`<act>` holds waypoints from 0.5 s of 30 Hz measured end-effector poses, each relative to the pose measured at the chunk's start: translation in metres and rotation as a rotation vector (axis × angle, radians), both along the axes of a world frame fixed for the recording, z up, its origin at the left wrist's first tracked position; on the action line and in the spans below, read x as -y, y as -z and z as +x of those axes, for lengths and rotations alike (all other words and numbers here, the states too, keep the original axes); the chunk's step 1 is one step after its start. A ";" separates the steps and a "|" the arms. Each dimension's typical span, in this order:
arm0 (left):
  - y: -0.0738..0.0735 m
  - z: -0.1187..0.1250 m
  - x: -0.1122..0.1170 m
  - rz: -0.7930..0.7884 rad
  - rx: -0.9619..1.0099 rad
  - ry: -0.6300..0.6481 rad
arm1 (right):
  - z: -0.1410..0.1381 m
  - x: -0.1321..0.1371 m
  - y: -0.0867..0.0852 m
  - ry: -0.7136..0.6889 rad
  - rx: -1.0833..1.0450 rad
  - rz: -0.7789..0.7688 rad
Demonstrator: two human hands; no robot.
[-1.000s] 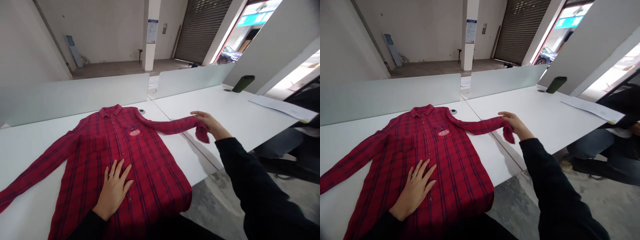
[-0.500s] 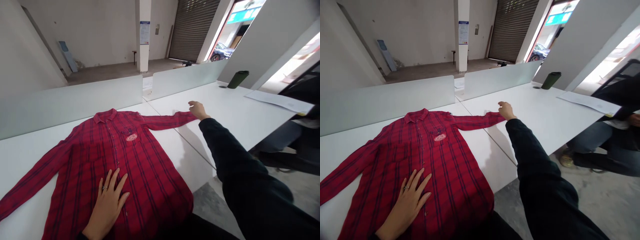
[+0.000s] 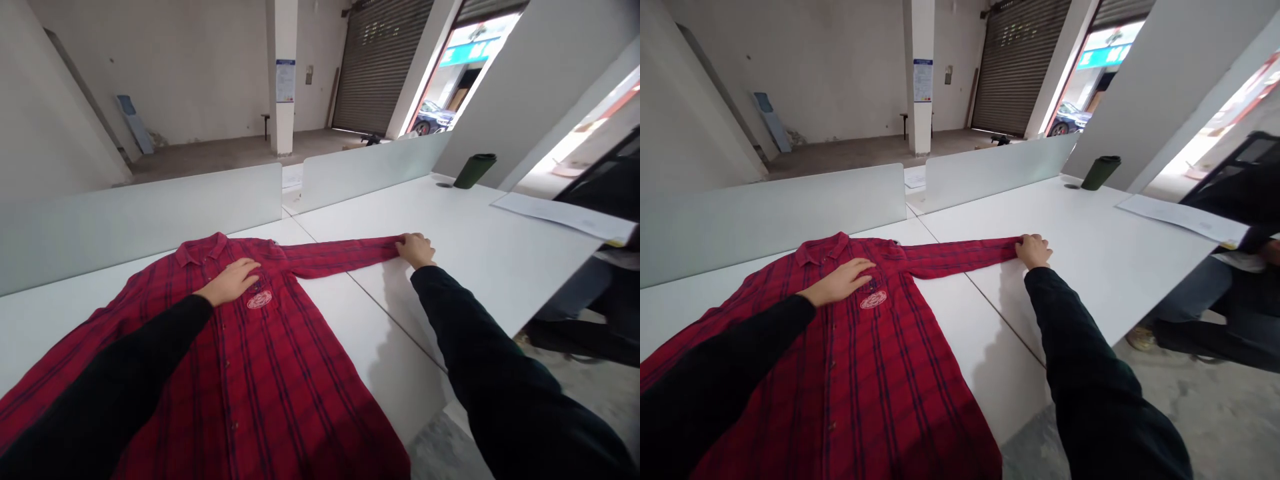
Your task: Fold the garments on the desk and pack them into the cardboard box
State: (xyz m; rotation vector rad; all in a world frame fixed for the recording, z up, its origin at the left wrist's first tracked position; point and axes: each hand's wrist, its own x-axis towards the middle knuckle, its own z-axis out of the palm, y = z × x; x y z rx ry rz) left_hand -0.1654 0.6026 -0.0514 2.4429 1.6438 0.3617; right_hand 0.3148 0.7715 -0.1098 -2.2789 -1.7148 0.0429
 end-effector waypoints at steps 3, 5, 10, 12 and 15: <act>0.015 0.016 -0.060 0.033 -0.020 -0.072 | 0.009 -0.007 -0.003 0.054 -0.004 -0.057; 0.027 0.024 -0.086 0.042 -0.021 -0.119 | 0.015 -0.011 -0.004 0.067 -0.030 -0.091; 0.060 0.033 -0.105 0.017 -0.003 -0.205 | 0.025 -0.011 -0.005 0.139 -0.237 -0.009; 0.070 0.035 -0.101 0.013 0.011 -0.229 | 0.028 -0.007 -0.008 0.096 -0.464 0.161; 0.077 0.038 -0.096 0.009 0.056 -0.241 | 0.035 -0.005 -0.028 -0.095 -0.721 0.363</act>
